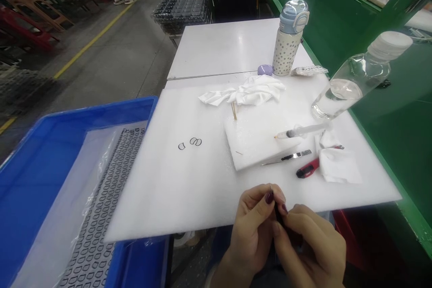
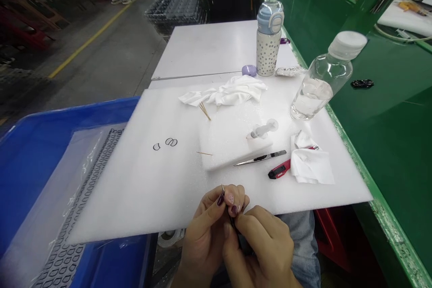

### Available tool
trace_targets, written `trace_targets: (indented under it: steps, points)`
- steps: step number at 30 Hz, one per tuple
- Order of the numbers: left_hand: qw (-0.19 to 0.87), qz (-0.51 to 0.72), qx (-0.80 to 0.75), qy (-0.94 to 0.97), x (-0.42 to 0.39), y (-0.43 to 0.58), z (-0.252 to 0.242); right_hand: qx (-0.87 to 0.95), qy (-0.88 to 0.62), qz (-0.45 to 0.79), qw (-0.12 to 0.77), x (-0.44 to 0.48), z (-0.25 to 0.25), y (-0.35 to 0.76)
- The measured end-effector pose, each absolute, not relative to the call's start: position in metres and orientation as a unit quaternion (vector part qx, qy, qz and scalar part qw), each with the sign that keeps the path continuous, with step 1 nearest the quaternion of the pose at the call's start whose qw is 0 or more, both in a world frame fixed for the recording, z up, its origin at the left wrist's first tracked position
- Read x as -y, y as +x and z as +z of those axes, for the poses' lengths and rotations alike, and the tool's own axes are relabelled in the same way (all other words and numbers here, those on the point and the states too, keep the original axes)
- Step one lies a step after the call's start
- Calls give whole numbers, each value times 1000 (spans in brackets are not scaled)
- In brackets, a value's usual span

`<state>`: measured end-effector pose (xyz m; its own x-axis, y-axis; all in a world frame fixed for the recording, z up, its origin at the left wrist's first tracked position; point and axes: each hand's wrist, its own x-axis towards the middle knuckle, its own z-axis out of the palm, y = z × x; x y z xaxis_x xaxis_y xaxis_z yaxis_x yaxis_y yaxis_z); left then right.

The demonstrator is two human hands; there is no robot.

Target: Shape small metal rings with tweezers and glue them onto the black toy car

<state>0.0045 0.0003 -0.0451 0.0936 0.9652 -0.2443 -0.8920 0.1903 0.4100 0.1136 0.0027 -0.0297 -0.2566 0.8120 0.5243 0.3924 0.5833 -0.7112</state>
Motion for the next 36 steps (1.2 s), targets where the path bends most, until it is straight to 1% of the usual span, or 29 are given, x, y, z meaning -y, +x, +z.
trace_targets:
  steps: [7,16,36]
  points:
    - [748,633,-186,67,1,5,-48,767,-394,223,455,-4,-29,116]
    - [751,634,-176,62,0,5,-49,759,-406,228,455,-2,-30,115]
    - [746,624,-228,51,2,3,-47,749,-403,276,447,-2,-30,115]
